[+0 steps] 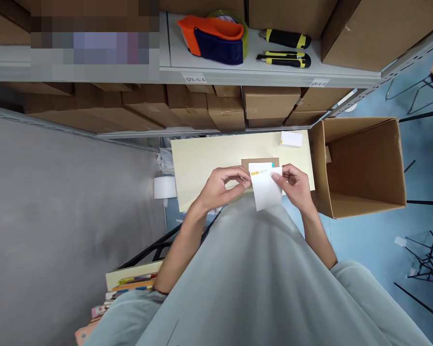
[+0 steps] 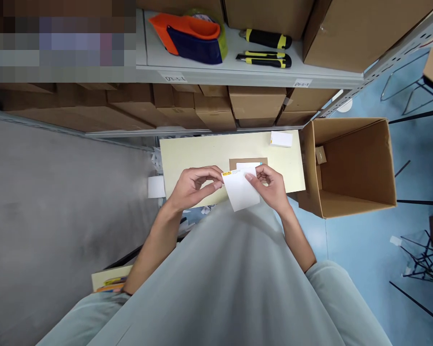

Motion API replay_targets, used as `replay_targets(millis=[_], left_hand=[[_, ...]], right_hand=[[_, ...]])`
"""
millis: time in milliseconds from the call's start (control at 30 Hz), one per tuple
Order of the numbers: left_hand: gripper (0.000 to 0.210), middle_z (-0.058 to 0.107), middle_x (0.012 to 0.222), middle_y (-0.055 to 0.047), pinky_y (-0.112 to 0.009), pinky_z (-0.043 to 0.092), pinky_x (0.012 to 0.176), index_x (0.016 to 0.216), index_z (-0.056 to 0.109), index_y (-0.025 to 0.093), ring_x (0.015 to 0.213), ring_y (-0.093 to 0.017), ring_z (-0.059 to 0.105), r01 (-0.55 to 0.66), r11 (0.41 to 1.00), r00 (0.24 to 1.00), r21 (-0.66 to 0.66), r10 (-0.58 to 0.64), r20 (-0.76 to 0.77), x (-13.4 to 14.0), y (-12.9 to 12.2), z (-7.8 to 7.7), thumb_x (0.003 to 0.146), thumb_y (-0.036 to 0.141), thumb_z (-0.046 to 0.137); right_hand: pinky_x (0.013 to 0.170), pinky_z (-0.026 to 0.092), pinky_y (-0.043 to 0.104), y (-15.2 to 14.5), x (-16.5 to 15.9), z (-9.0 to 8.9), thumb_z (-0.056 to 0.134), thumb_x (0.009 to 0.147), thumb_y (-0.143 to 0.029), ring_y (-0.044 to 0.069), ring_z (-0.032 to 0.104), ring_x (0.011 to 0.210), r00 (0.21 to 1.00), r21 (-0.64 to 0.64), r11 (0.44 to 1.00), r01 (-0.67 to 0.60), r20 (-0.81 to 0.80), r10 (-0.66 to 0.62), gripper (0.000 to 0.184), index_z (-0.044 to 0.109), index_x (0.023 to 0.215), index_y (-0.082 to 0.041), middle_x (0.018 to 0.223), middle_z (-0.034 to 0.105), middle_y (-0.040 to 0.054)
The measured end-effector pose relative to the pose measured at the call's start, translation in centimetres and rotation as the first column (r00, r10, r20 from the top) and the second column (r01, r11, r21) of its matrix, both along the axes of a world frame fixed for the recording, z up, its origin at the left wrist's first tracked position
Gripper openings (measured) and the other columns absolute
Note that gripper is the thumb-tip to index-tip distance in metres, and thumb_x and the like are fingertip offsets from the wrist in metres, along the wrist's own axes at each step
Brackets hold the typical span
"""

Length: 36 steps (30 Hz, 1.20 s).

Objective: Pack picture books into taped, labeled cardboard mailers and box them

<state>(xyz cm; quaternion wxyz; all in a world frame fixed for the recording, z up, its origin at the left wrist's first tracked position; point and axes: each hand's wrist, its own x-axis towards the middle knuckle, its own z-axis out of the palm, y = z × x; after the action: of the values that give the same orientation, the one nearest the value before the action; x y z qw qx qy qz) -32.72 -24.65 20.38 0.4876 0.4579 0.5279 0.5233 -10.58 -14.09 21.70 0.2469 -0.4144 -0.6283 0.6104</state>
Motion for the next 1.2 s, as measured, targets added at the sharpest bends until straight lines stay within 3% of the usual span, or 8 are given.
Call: replay_targets(millis=[433,700,1200], left_hand=[[0.032,0.078,0.085,-0.007,-0.029,0.058,0.067,0.082,0.076,0.02,0.073,-0.017,0.069,0.023,1.0,1.0,-0.014,-0.023,-0.021,-3.3,-0.9,1.1,0.093,0.049,0.083],[0.019,0.076,0.084,-0.006,-0.029,0.059,0.069,0.079,0.077,0.021,0.076,-0.018,0.07,0.082,0.995,0.996,-0.058,-0.084,-0.034,-4.1,-0.7,1.2,0.087,0.037,0.083],[0.016,0.075,0.081,-0.005,-0.028,0.059,0.068,0.076,0.076,0.021,0.074,-0.017,0.069,0.068,0.994,0.997,-0.08,-0.07,-0.026,-2.8,-0.2,1.2,0.083,0.033,0.083]], right_hand=[[0.072,0.054,0.033,-1.6,-2.3,1.5,0.082,0.091,-0.07,0.016,0.056,0.074,0.998,0.045,0.997,-0.056,0.025,0.055,0.048,0.071,0.083,-0.025,0.08,0.066,0.0003],[0.073,0.055,0.035,-1.0,-2.7,1.8,0.08,0.091,-0.073,0.017,0.056,0.074,0.993,0.04,0.993,-0.109,0.052,0.107,0.048,0.073,0.084,-0.026,0.081,0.067,0.001],[0.085,0.055,0.036,0.8,-3.1,0.1,0.08,0.095,-0.063,0.02,0.065,0.089,0.985,0.044,0.984,-0.174,0.029,0.173,0.037,0.078,0.098,-0.026,0.094,0.073,0.0025]])
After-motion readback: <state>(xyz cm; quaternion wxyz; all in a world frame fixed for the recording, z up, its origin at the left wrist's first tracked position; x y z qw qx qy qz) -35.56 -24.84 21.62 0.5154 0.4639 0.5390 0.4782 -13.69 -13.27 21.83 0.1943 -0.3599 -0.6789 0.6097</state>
